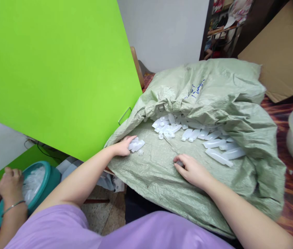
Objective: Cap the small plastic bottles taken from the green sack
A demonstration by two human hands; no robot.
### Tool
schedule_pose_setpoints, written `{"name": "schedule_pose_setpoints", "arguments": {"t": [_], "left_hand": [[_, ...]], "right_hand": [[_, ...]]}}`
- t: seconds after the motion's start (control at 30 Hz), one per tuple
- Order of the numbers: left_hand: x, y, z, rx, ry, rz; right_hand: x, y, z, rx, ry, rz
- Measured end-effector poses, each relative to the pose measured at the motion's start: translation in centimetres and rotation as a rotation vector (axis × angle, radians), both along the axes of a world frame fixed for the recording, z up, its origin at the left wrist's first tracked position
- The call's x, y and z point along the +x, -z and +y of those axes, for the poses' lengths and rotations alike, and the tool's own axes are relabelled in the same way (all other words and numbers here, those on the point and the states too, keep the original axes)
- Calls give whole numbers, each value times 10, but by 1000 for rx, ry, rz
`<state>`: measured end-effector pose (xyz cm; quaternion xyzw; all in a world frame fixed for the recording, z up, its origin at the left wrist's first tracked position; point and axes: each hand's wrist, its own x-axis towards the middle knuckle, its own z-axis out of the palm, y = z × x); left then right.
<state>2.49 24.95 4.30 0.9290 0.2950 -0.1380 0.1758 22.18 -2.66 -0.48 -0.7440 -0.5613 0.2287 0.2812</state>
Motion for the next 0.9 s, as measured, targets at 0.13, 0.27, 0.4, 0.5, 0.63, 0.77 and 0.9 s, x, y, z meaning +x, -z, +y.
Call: {"name": "schedule_pose_setpoints", "arguments": {"t": [0.13,0.27,0.4,0.5,0.63,0.77,0.9], "left_hand": [[-3,4,-1,106,-21,-12],[-3,9,2,194,-25,-47],[2,11,8,231,-12,-44],[9,13,10,272,-28,-35],[18,14,10,320,-69,-20],[23,12,8,330,-95,-31],[24,11,8,306,-123,-85]], "right_hand": [[0,1,0,-1,1,-9],[0,2,0,9,-1,-15],[-1,3,0,6,15,-20],[-1,4,0,8,40,-14],[0,7,-1,50,93,38],[0,4,1,96,122,79],[-2,-11,2,76,118,74]]}}
